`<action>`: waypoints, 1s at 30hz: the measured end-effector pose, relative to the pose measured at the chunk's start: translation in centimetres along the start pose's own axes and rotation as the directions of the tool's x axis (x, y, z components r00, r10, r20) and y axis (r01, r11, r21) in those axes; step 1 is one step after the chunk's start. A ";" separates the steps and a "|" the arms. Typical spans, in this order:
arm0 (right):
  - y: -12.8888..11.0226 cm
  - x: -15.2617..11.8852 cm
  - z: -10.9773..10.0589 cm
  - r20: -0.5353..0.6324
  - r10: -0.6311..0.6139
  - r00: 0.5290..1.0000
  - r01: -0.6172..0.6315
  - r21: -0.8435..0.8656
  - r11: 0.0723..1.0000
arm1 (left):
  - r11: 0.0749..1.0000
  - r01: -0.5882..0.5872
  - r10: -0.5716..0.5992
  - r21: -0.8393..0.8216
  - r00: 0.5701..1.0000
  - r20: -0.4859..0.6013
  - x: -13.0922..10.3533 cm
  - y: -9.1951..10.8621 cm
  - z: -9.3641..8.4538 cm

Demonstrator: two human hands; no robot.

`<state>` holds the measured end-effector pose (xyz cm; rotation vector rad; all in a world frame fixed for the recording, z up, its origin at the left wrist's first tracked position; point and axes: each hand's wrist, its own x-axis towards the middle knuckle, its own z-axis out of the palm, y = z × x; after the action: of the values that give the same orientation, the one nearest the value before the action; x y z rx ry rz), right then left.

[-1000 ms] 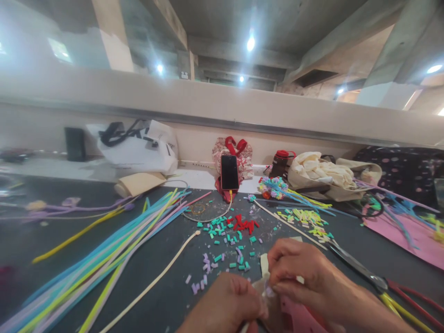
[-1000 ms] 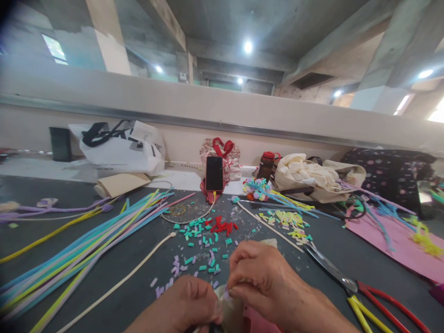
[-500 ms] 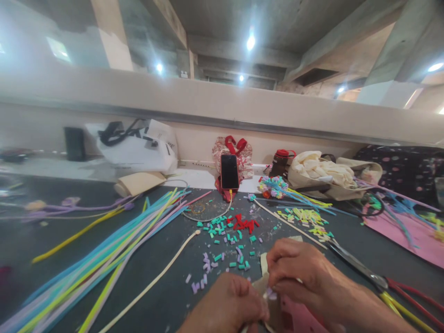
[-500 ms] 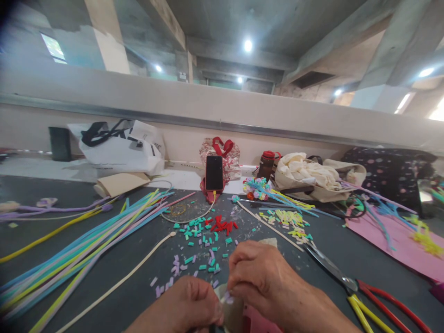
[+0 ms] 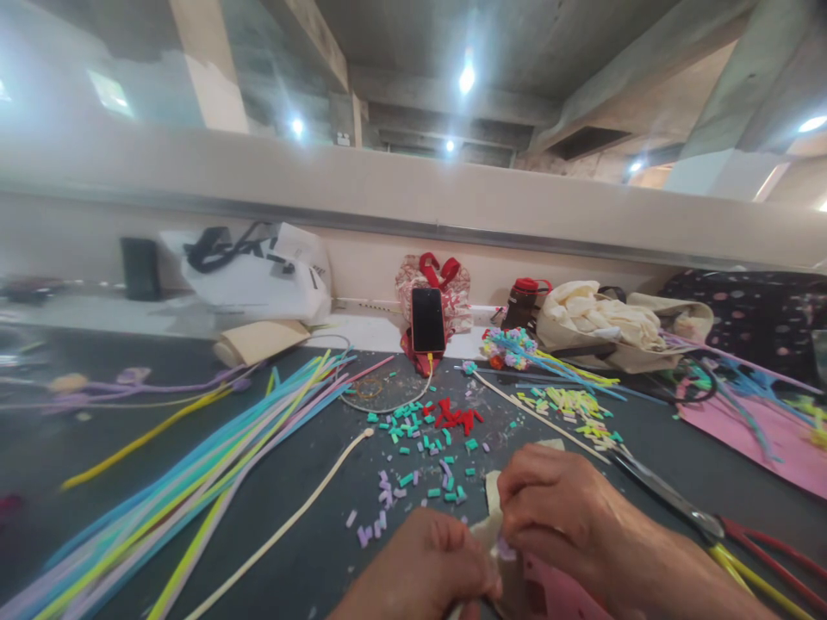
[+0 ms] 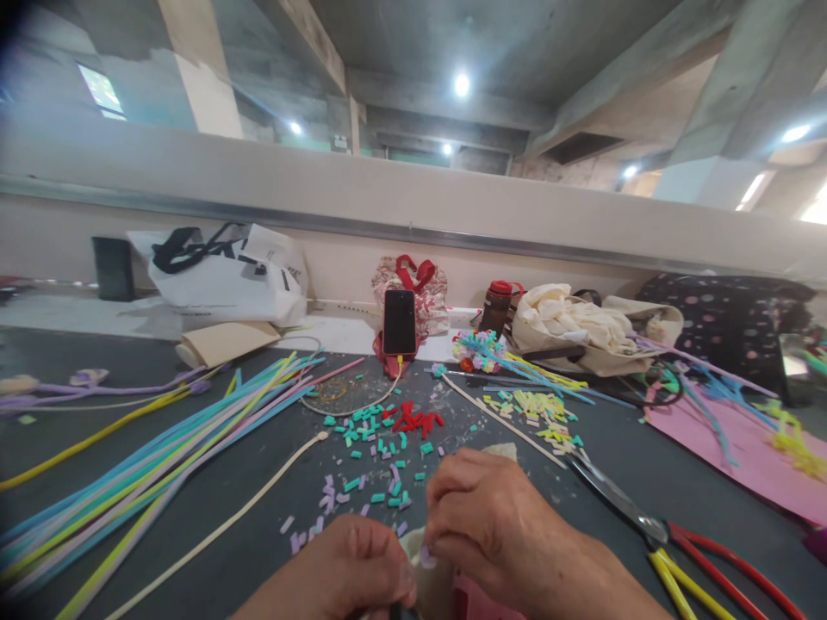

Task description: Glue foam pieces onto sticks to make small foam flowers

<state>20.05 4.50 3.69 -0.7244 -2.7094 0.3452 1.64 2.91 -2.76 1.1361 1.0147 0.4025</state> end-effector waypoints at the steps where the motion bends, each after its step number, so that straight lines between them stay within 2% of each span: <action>1: 0.0 -0.1 0.1 -0.017 -0.008 1.000 0.008 -0.005 1.000 | 1.000 -0.002 0.002 0.004 1.000 -0.002 0.0 0.0 0.0; 8: 0.0 0.0 0.4 -0.027 -0.013 1.000 0.012 -0.030 0.999 | 0.999 -0.023 0.024 0.022 0.999 -0.026 0.3 -0.2 -0.2; 13: 0.3 -0.4 -0.4 -0.085 -0.003 0.996 0.006 0.026 1.000 | 0.997 -0.035 0.033 -0.073 0.999 -0.029 0.2 0.1 -0.1; 16: 0.7 -0.9 -1.1 -0.212 0.117 0.970 -0.089 0.140 0.986 | 0.972 -0.044 0.038 -0.229 0.999 -0.032 -0.4 0.8 0.3; 19: 1.0 -1.2 -1.0 -0.319 0.316 0.893 -0.230 0.278 0.932 | 0.928 -0.093 0.081 -0.361 0.996 -0.047 -0.8 1.2 0.2; 20: 1.1 -1.3 -0.7 -0.322 0.364 0.874 -0.259 0.326 0.909 | 0.922 -0.097 0.094 -0.374 0.995 -0.027 -0.8 1.2 0.0; 22: 1.1 -1.1 -0.2 -0.281 0.418 0.864 -0.286 0.409 0.867 | 0.921 -0.091 0.106 -0.379 0.994 0.019 -0.5 1.1 -0.4; 25: 0.7 -0.8 0.6 -0.201 0.474 0.857 -0.317 0.519 0.794 | 0.931 -0.092 0.103 -0.353 0.995 0.011 0.0 0.8 -1.0; 27: 0.3 -0.7 0.9 -0.146 0.487 0.861 -0.330 0.569 0.753 | 0.936 -0.098 0.105 -0.337 0.994 0.004 0.2 0.6 -1.1; 30: -0.3 -0.6 1.0 -0.101 0.445 0.890 -0.303 0.599 0.741 | 0.948 -0.096 0.113 -0.303 0.993 0.038 0.3 0.4 -0.9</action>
<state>20.01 3.77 2.69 -1.0390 -2.0352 1.0431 1.09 3.80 -2.55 0.9216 0.8139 0.5874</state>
